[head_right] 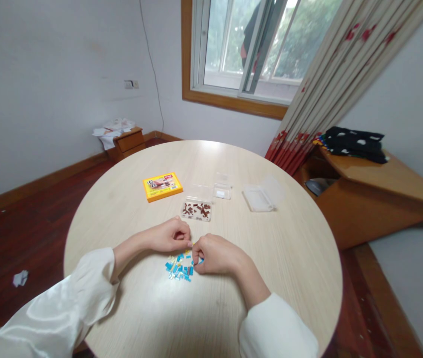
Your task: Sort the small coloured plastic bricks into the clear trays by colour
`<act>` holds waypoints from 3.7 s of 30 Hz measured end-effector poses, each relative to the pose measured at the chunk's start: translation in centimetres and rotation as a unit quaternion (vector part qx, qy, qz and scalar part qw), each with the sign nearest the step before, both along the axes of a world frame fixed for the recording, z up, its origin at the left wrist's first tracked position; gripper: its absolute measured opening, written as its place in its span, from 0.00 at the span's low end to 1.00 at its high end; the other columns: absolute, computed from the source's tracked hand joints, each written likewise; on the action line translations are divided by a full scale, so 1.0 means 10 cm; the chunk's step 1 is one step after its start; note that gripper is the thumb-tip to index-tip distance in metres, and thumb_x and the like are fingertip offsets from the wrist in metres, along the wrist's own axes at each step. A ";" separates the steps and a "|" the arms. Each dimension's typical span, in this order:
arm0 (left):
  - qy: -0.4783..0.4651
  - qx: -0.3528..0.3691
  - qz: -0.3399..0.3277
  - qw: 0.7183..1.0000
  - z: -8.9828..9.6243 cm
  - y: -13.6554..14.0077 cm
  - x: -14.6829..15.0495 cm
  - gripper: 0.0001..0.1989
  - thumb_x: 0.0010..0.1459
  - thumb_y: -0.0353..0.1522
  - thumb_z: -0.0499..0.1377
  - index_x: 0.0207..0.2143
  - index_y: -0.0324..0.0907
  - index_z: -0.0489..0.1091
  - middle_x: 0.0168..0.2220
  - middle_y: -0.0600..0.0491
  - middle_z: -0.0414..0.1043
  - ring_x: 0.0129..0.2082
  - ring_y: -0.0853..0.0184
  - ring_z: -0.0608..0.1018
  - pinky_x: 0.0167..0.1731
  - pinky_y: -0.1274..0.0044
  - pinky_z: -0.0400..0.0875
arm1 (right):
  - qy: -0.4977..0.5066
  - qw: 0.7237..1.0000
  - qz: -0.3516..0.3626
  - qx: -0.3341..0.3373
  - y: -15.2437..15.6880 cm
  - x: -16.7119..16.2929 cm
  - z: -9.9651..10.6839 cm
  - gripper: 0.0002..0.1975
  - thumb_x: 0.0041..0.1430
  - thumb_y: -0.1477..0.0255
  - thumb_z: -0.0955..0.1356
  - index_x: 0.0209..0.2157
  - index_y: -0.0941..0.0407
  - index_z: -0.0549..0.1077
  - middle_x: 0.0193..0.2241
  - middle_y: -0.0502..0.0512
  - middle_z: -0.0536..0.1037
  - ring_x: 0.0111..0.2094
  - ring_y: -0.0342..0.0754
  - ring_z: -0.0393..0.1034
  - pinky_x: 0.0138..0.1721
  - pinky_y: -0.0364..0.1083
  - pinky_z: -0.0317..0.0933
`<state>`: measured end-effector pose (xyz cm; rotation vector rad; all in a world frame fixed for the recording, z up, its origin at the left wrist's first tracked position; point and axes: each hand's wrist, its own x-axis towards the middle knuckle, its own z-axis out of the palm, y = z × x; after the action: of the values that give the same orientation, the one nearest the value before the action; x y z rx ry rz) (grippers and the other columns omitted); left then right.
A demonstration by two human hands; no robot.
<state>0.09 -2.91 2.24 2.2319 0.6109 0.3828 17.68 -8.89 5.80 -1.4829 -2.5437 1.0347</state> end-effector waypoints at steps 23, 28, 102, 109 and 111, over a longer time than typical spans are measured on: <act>0.059 0.007 -0.185 0.981 0.04 -0.10 0.00 0.06 0.51 0.25 0.61 0.31 0.43 0.76 0.20 0.62 0.61 0.21 0.77 0.64 0.42 0.76 0.56 | 0.338 0.843 -0.346 0.238 0.53 0.03 -0.59 0.14 0.47 0.62 0.68 0.27 0.60 0.74 0.13 0.41 0.55 0.18 0.38 0.49 0.21 0.41 0.47; 0.071 0.019 -0.173 0.982 0.05 -0.11 0.00 0.04 0.51 0.27 0.61 0.30 0.42 0.76 0.20 0.62 0.61 0.20 0.77 0.64 0.42 0.76 0.56 | 0.295 0.845 -0.342 0.287 0.56 0.09 -0.64 0.16 0.51 0.63 0.66 0.34 0.61 0.77 0.14 0.43 0.59 0.18 0.40 0.52 0.24 0.41 0.51; -0.101 0.108 0.338 0.930 -0.15 0.36 0.01 0.02 0.50 0.28 0.59 0.28 0.39 0.71 0.31 0.52 0.73 0.32 0.67 0.70 0.36 0.74 0.63 | 0.302 0.813 -0.372 0.331 0.55 0.14 -0.60 0.19 0.55 0.65 0.62 0.45 0.60 0.70 0.20 0.47 0.63 0.24 0.43 0.59 0.28 0.43 0.57; -0.151 0.110 0.315 0.931 -0.20 0.40 -0.02 0.39 0.39 0.31 0.68 0.54 0.43 0.56 0.52 0.45 0.61 0.51 0.59 0.66 0.51 0.66 0.61 | 0.284 0.850 -0.310 0.316 0.65 0.17 -0.71 0.60 0.34 0.63 0.76 0.63 0.54 0.38 0.60 0.67 0.51 0.60 0.59 0.47 0.54 0.58 0.51; -0.163 0.087 0.292 0.938 -0.23 0.43 -0.04 0.51 0.36 0.31 0.69 0.60 0.46 0.46 0.58 0.43 0.52 0.57 0.56 0.60 0.55 0.63 0.56 | 0.299 0.865 -0.285 0.286 0.67 0.17 -0.73 0.63 0.33 0.65 0.76 0.63 0.53 0.34 0.61 0.67 0.50 0.61 0.59 0.46 0.57 0.59 0.47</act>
<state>-0.31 1.34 -0.09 2.0413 1.0843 1.1213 19.37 -2.17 -1.54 -1.3188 -1.6109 0.4696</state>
